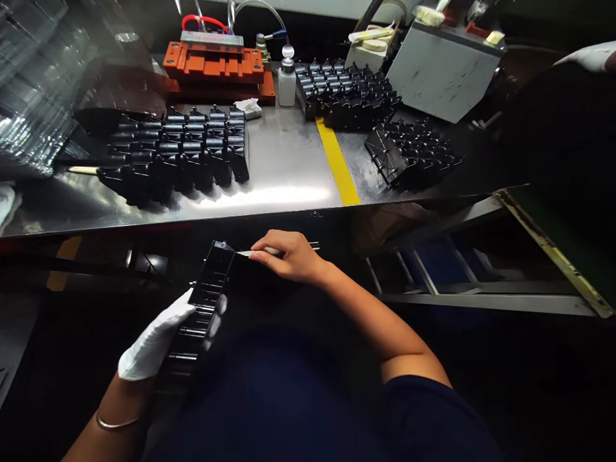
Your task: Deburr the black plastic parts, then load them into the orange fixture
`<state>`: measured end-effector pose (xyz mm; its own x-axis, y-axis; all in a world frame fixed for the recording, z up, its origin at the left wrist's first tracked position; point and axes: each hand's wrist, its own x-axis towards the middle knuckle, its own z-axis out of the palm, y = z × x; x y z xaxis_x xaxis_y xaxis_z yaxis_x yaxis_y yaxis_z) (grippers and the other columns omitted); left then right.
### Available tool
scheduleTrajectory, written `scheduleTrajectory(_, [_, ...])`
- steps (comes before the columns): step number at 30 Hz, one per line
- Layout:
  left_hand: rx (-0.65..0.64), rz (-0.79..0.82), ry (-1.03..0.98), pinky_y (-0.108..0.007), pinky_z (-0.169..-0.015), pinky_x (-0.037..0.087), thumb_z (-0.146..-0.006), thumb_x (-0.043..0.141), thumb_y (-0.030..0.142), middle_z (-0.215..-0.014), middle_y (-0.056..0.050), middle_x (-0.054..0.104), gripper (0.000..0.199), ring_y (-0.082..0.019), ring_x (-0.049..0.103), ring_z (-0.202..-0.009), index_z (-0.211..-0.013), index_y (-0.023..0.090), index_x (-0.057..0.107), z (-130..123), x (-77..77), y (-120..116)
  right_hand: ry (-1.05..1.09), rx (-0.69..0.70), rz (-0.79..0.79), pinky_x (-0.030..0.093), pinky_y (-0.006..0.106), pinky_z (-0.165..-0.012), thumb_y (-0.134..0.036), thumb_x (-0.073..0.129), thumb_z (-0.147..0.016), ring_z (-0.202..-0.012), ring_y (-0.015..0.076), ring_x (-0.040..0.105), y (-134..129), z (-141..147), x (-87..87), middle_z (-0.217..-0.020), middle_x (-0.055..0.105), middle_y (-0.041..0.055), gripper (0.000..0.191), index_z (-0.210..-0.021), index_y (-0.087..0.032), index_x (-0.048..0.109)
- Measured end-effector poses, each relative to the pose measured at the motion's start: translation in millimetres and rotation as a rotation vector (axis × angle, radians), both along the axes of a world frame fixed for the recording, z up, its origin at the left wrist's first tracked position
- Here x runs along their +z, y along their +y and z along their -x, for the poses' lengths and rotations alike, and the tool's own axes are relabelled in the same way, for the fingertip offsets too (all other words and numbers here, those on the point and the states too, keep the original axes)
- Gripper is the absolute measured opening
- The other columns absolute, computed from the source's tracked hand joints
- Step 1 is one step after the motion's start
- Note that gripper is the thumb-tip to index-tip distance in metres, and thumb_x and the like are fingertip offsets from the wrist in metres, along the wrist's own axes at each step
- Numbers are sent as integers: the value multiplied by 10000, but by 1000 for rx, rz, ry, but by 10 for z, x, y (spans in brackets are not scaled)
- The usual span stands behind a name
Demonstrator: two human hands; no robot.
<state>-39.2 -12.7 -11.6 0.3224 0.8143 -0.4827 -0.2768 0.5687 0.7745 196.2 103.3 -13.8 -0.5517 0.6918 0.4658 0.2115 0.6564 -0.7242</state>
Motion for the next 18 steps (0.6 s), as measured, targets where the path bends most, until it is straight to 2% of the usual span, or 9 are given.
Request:
scheduleTrajectory(4, [-57,26,-23,-279,-551,479,-763,672,436,-908,-66,647,349,-141,546,-605,-1052,241,646,55,17,-22,-101,82,-39,454,225,-586,-288,611,-889,-648,111,596,-11,-72,102,-750,671,40,153,-875,-160,694])
scheduleTrajectory(9, [-97,27,-18,-324,-593,521,-736,681,448,-855,-82,669,355,-200,598,-667,-1024,240,675,109,-2,-41,-222,188,-46,446,222,-588,-310,598,-900,-669,116,616,48,-130,241,-784,677,54,197,-869,-148,704])
scheduleTrajectory(13, [-134,-9,27,-403,-787,535,-741,682,421,-902,-87,695,355,-258,644,-839,-1050,247,699,173,33,-29,-329,304,-35,431,212,-586,-330,603,-900,-658,105,620,77,-161,331,-792,676,43,212,-877,-151,714])
scheduleTrajectory(15, [-142,-49,55,-436,-904,496,-732,694,418,-998,-84,702,387,-284,639,-956,-1089,269,702,197,63,-14,-359,349,-37,422,207,-579,-340,599,-902,-652,100,618,80,-167,344,-784,671,35,219,-885,-157,718])
scheduleTrajectory(18, [-182,-57,78,-469,-999,434,-724,694,453,-1168,-80,673,435,-319,597,-1106,-1130,296,696,213,92,6,-387,391,-54,415,204,-574,-358,585,-910,-658,101,614,78,-163,333,-765,665,32,244,-887,-158,723])
